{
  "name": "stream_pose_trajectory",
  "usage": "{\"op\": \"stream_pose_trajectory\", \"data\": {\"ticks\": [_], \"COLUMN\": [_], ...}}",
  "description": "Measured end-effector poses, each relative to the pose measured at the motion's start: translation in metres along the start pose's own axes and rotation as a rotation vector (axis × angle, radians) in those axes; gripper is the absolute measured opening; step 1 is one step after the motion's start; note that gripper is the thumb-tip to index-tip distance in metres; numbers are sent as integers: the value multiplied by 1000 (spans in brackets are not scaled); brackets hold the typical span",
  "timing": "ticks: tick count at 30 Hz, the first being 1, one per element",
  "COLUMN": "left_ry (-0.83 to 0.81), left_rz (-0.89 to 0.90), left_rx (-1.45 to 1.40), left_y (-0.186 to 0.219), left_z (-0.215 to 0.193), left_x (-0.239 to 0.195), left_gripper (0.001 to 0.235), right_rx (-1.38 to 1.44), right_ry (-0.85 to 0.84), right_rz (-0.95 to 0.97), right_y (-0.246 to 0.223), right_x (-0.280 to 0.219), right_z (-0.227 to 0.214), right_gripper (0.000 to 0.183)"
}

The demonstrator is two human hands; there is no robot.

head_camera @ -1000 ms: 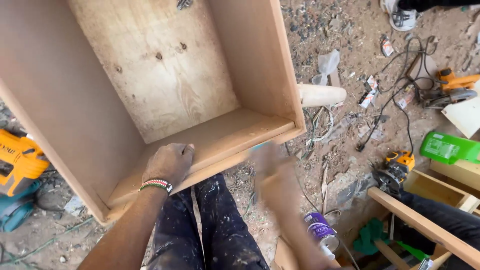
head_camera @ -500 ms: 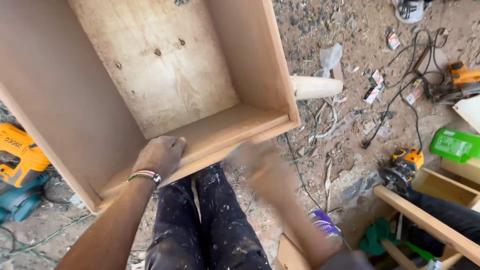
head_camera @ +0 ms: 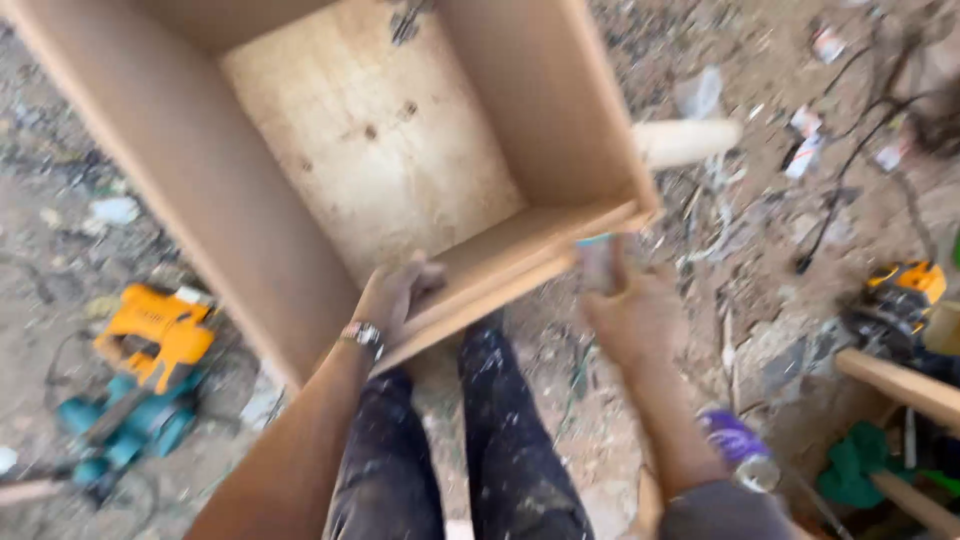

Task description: The person sands the edges and interior surfaces of a wooden cabinet using a sanding block. They work on the top edges, side panels, and inside corners of the cabinet structure.

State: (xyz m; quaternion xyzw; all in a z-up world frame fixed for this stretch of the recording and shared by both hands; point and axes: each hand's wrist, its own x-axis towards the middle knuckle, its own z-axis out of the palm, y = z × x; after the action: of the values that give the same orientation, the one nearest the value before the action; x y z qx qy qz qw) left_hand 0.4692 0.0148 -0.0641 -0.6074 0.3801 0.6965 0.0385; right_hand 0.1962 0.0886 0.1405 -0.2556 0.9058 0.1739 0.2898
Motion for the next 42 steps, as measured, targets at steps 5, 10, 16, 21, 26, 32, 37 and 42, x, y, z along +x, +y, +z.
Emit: {"op": "stream_pose_trajectory", "data": {"ticks": [5,10,16,21,26,32,37,42], "left_ry": [91,295,178,-17,52,-44,-49,-85], "left_rz": [217,1090,1036,841,878,957,839,794], "left_rx": [301,841,357,117,-182,56,-157,-286], "left_y": [60,2,24,35,25,36,39,39], "left_z": [-69,-139,-132,-143,-127,-139,-129,-130], "left_x": [-88,-88,-110,-124,-119,-121,-118,-111], "left_gripper": [53,33,46,66,60,59,61,51], "right_rx": [19,-56,-40,77,11,-89,-250,151], "right_ry": [-213,53,-176,-215,-252,-26,-120,-562], "right_rz": [-599,-247,-545,-51,-399,-473,-335,-346], "right_y": [-101,-4,-109,-72,-124,-39,-117,-129], "right_x": [-161,-14,-170,-91,-188,-64,-150,-205], "right_z": [117,45,103,24,100,34,81,59], "right_gripper": [97,97,91,24,87,61,67,82]}}
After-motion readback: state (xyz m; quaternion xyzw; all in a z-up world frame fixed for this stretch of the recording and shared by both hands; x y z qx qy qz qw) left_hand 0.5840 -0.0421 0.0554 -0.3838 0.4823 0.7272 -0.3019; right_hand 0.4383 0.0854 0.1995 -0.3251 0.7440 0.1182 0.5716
